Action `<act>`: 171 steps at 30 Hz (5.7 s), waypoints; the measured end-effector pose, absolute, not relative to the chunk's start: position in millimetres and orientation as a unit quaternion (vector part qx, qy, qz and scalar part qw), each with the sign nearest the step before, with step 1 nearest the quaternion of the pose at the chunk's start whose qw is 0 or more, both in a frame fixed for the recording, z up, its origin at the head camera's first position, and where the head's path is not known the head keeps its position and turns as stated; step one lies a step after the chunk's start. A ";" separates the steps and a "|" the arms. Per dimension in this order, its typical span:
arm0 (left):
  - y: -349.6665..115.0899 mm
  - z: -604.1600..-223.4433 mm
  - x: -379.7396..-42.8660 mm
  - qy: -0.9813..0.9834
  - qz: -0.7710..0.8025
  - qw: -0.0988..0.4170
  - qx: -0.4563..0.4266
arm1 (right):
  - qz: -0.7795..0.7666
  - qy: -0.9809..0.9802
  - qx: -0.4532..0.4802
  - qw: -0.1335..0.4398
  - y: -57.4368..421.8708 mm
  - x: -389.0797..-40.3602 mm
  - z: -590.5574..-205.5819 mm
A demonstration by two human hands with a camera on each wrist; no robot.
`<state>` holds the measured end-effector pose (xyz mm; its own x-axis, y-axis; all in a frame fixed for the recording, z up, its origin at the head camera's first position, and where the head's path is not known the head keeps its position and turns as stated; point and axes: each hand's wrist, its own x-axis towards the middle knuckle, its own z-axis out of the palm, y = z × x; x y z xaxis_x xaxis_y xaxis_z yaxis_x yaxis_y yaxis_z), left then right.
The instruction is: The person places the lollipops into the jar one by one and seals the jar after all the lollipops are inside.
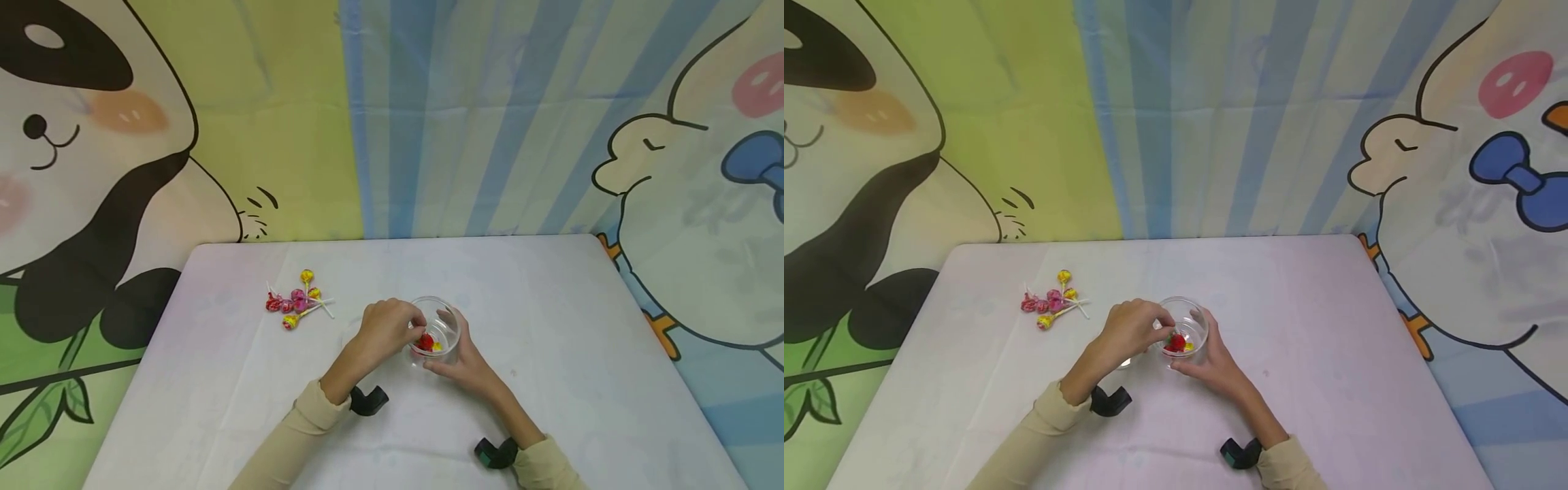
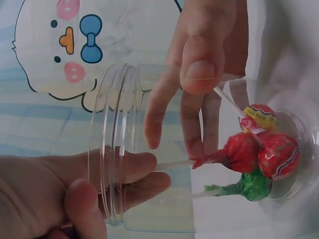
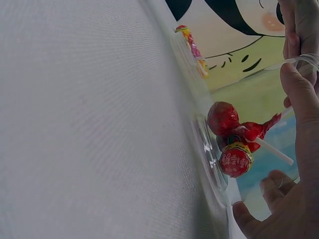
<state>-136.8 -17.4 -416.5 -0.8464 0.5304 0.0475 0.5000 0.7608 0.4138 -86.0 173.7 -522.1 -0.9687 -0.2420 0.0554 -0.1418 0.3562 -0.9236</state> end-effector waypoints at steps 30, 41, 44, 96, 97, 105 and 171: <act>-149.3 -462.2 -67.6 0.939 0.333 -0.022 0.081 | -0.555 0.824 -0.110 0.036 172.9 -85.8 -519.9; -179.1 -493.7 -47.9 0.943 0.332 0.029 -0.004 | -0.573 0.811 -0.112 0.043 171.1 -86.4 -521.1; -181.8 -495.5 -48.4 0.944 0.329 0.029 -0.002 | -0.570 0.812 -0.113 0.044 170.9 -86.4 -521.2; -234.1 -481.5 -179.5 0.953 0.191 -0.210 0.108 | -0.564 0.818 -0.106 0.044 170.3 -86.4 -521.8; -235.8 -483.3 -179.0 0.953 0.194 -0.208 0.107 | -0.563 0.819 -0.105 0.043 170.6 -86.0 -521.9; -241.9 -490.2 -173.3 0.949 0.218 -0.208 0.092 | -0.563 0.819 -0.105 0.040 171.5 -82.6 -521.3; -13.5 -415.5 -135.3 0.947 0.181 0.123 0.234 | -0.573 0.808 -0.130 0.044 166.0 -84.4 -527.2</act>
<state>-135.3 -13.5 -415.5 -0.8604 0.4876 -0.1478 0.3989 0.8251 0.4000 -84.4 166.0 -527.2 -0.9622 -0.2608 0.0781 -0.1597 0.3084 -0.9378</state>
